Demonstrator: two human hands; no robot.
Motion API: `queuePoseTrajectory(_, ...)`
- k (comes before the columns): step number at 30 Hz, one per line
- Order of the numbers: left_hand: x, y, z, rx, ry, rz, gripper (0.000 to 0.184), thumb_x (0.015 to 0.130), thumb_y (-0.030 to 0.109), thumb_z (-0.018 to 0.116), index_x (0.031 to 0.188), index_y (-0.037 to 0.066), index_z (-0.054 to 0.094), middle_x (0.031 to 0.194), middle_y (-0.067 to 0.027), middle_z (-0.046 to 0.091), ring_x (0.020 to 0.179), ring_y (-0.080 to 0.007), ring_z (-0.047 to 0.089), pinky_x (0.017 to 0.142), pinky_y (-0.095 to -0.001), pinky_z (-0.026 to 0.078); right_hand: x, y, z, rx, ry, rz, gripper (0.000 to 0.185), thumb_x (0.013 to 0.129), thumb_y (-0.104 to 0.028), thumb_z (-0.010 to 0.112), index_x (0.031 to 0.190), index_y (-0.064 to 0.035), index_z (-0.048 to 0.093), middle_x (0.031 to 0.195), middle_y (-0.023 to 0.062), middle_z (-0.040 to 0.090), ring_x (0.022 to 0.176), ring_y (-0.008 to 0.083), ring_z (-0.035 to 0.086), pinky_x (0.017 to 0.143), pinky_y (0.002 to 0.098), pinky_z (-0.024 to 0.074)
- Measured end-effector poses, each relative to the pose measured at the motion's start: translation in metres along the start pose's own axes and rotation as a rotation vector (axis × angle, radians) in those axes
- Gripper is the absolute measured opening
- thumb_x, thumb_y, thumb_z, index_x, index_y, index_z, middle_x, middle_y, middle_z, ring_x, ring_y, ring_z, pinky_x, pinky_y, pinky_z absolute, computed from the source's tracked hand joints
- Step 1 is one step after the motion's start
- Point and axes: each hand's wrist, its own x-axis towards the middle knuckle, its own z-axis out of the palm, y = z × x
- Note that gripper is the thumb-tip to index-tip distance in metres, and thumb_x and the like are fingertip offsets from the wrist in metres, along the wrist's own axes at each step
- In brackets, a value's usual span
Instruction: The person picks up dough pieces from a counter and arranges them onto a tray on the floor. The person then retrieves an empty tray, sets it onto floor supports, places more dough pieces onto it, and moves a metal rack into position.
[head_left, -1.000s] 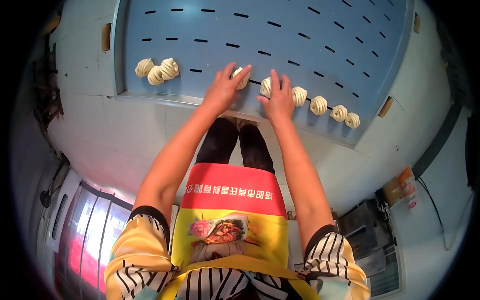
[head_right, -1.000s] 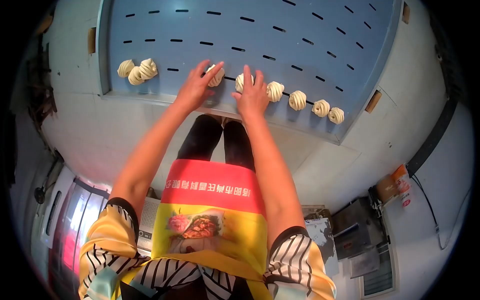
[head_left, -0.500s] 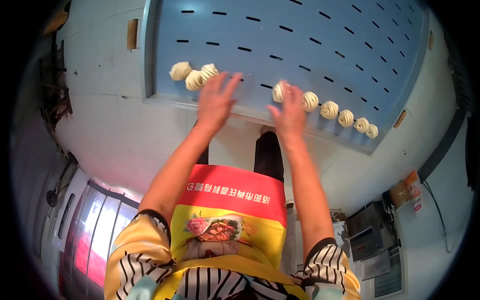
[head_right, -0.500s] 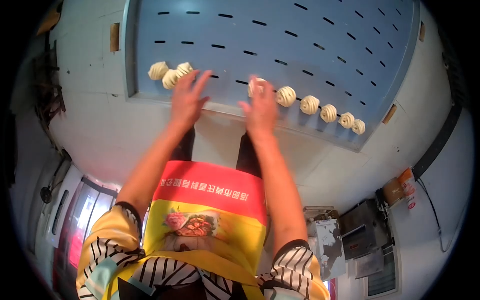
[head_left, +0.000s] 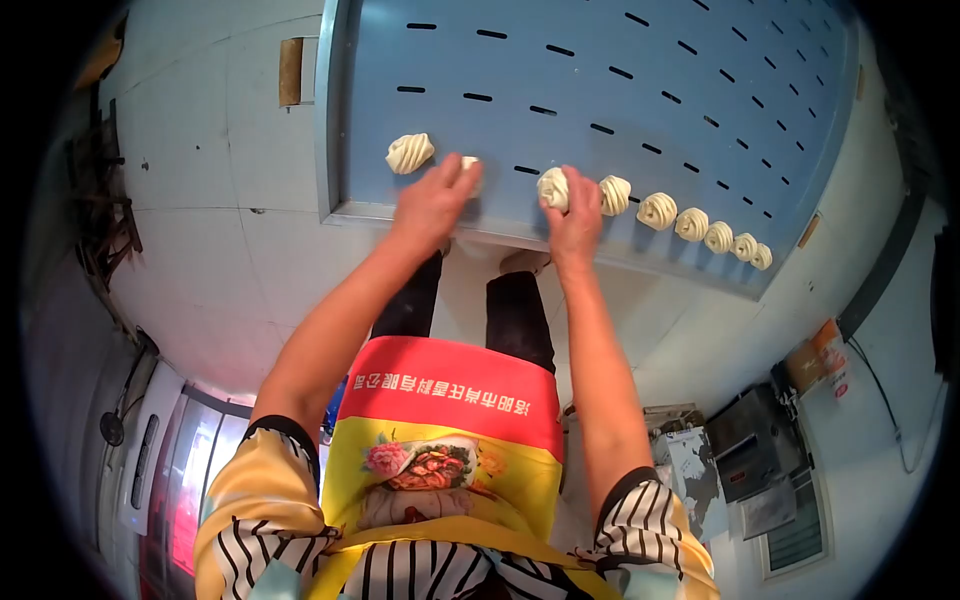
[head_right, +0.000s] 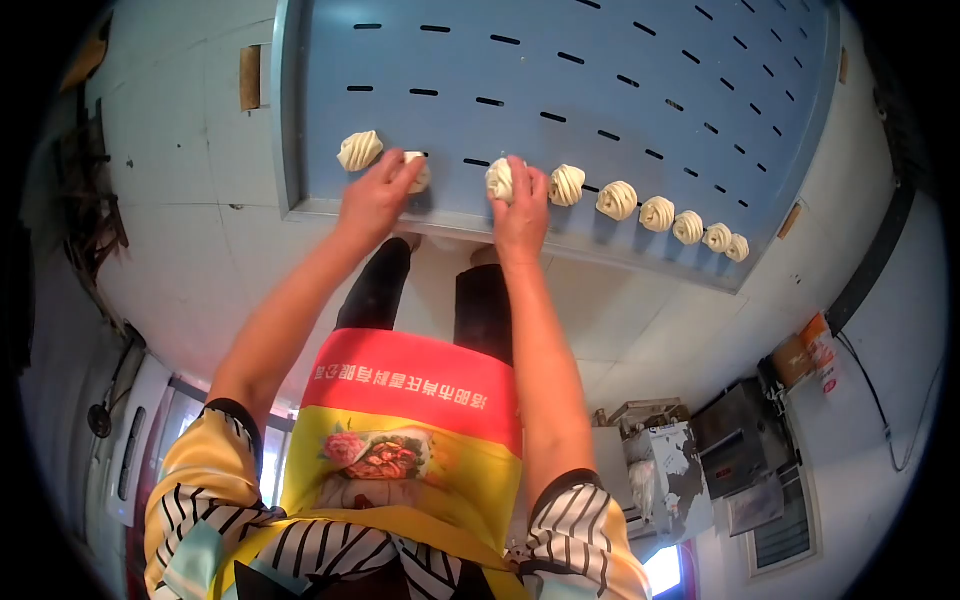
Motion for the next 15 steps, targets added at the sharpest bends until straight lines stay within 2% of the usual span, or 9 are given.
queuePoseTrajectory(2,0.011,0.018,0.008,-0.093,0.032,0.025,0.04,0.078,0.004,0.052,0.117,0.015,0.054,0.11,-0.0059,0.051,0.093,-0.0248,0.058,0.068,-0.037,0.051,0.006,0.009,0.004,-0.053,0.011,-0.047,0.059,0.068,-0.005,0.071,0.121,-0.018,0.051,0.113,0.0099,0.049,0.099,0.0307,0.055,0.078,0.0376,0.048)
queuePoseTrajectory(5,0.027,0.018,0.035,-0.016,-0.012,0.048,0.041,0.075,0.006,0.053,0.116,0.012,0.05,0.11,-0.0072,0.048,0.088,-0.0234,0.057,0.064,-0.0364,0.052,0.018,0.017,0.016,-0.08,-0.016,-0.07,0.063,0.067,-0.004,0.072,0.124,-0.0188,0.049,0.115,0.0102,0.049,0.1,0.0306,0.054,0.078,0.0371,0.0478)
queuePoseTrajectory(9,0.02,0.015,-0.003,-0.103,-0.005,-0.057,0.059,0.071,0.006,0.062,0.126,0.024,0.048,0.12,-0.0072,0.046,0.095,-0.0254,0.055,0.071,-0.0366,0.051,0.007,-0.01,-0.011,-0.179,-0.012,0.016,0.072,0.064,-0.007,0.076,0.128,-0.0215,0.046,0.118,0.0098,0.047,0.103,0.03,0.053,0.079,0.0378,0.0481)
queuePoseTrajectory(10,0.019,0.002,-0.013,-0.022,0.031,-0.106,0.063,0.071,0.006,0.065,0.128,0.027,0.047,0.121,-0.0067,0.047,0.097,-0.0246,0.055,0.073,-0.0364,0.051,0.006,-0.024,-0.021,-0.229,-0.004,0.047,0.075,0.063,-0.008,0.077,0.129,-0.0223,0.045,0.119,0.0097,0.047,0.105,0.0298,0.053,0.079,0.038,0.0483)
queuePoseTrajectory(12,0.006,-0.029,-0.032,0.14,0.086,-0.206,0.072,0.069,0.005,0.07,0.131,0.032,0.044,0.122,-0.0056,0.047,0.1,-0.0232,0.054,0.077,-0.0362,0.05,-0.002,-0.04,-0.022,-0.151,-0.037,-0.03,0.079,0.062,-0.01,0.079,0.131,-0.0233,0.043,0.122,0.0095,0.045,0.106,0.0299,0.052,0.079,0.0386,0.0485)
queuePoseTrajectory(15,0.002,-0.067,-0.024,0.229,0.019,-0.107,0.074,0.068,0.006,0.071,0.132,0.033,0.044,0.121,-0.0066,0.049,0.101,-0.0238,0.053,0.081,-0.0352,0.048,-0.005,-0.071,-0.001,-0.137,-0.161,-0.099,0.078,0.062,-0.011,0.078,0.131,-0.0215,0.042,0.123,0.0107,0.044,0.104,0.0303,0.052,0.079,0.0389,0.0486)
